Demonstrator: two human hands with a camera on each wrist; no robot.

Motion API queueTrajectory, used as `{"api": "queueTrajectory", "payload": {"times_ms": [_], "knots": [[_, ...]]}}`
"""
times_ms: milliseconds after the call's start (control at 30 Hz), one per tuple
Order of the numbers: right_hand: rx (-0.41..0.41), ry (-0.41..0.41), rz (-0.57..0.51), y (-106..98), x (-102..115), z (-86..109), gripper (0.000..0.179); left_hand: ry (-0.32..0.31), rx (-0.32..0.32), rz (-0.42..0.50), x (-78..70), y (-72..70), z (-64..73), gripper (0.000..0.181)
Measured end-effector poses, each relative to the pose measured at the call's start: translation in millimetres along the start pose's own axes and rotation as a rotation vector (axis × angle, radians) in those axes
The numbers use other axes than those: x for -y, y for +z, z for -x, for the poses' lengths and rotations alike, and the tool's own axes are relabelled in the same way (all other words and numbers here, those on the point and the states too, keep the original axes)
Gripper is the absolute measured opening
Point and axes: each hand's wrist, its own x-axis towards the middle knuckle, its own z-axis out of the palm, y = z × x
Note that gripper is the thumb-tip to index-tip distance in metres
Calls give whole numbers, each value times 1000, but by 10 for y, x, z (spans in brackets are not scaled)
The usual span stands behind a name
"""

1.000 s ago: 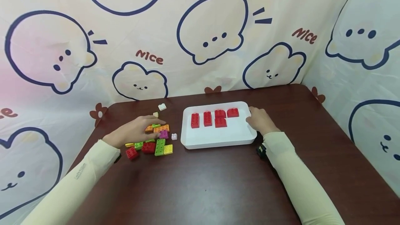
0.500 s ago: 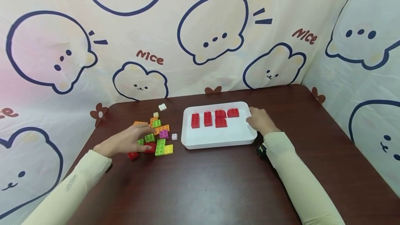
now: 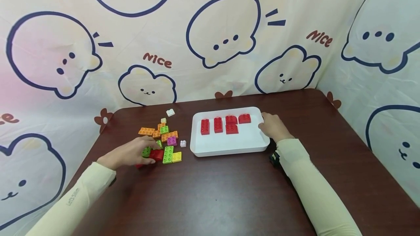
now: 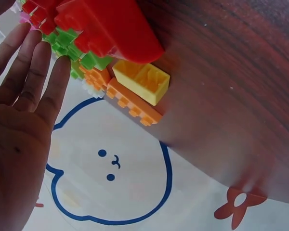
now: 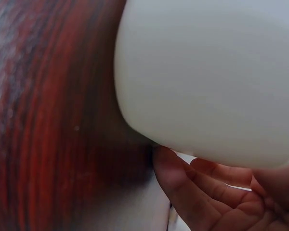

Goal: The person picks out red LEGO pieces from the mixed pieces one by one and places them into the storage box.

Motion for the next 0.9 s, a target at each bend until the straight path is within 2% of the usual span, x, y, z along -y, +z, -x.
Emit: {"api": "queueTrajectory", "payload": {"times_ms": [267,467,733,900], "knots": [[-3,5,3,-12,7,13,62,40,14,-16,-6,8,-23,41],[-2,5,5,-2,1,0,62,37,22,-20,-14,13,-34,40],[14,13,-3,1,-5,4,64,1,39,11,-37,33,-53,39],[6,11,-5,-8,-7,2,64,4,31,0,-47,20,-49,38]]}}
